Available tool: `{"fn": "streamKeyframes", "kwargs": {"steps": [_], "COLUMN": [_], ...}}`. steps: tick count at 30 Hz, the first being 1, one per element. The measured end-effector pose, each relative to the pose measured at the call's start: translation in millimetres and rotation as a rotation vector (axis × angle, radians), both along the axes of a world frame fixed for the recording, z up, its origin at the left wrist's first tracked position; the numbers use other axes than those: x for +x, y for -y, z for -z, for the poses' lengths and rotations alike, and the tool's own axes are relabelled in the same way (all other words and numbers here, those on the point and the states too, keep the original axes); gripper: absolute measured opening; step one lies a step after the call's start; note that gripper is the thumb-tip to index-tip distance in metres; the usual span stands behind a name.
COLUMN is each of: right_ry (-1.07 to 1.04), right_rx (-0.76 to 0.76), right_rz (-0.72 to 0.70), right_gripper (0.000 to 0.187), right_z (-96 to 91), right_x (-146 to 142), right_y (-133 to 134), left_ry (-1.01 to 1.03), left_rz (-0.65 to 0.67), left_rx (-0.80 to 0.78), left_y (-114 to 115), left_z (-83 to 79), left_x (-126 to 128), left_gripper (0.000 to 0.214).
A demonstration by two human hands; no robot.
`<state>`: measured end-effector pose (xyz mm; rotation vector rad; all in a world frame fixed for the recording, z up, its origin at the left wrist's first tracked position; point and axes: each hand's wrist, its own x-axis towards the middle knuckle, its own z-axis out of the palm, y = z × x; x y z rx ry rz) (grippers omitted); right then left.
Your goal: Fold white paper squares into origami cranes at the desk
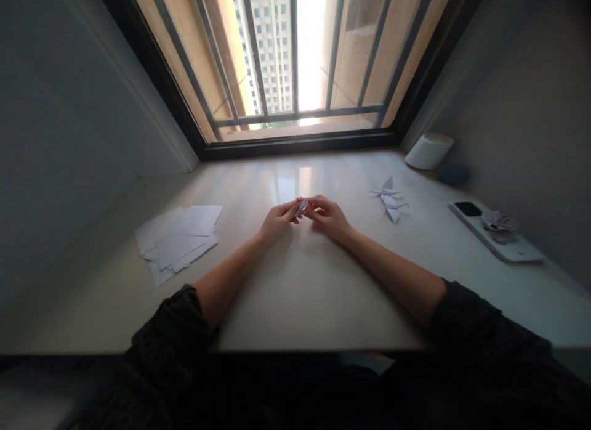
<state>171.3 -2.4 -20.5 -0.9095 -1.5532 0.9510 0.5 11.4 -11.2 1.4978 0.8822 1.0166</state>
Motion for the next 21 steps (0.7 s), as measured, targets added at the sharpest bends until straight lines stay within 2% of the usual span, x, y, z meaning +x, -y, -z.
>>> {"fn": "streamKeyframes", "kwargs": {"steps": [4, 8, 11, 16, 21], "right_ry": [0.001, 0.01, 0.01, -0.013, -0.034], "right_rx": [-0.002, -0.005, -0.03, -0.132, -0.128], "right_rz": [0.024, 0.126, 0.175, 0.159, 0.158], "right_gripper": [0.032, 0.031, 0.032, 0.038, 0.035], "right_z": [0.0, -4.1, -8.0, -8.1, -5.6], "right_x": [-2.0, -4.3, -4.3, -3.1, -3.5], "right_y": [0.7, 5.1, 7.8, 7.0, 5.1], "left_ry": [0.027, 0.01, -0.011, -0.014, -0.004], "left_rz": [-0.038, -0.123, -0.121, -0.087, -0.071], "left_rx": [-0.034, 0.029, 0.049, 0.026, -0.027], "left_y": [-1.4, 3.9, 6.4, 8.2, 11.6], "left_z": [5.8, 3.8, 1.0, -1.6, -6.2], "left_x": [0.2, 0.5, 0.3, 1.2, 2.3], "left_gripper": [0.063, 0.046, 0.042, 0.032, 0.032]}}
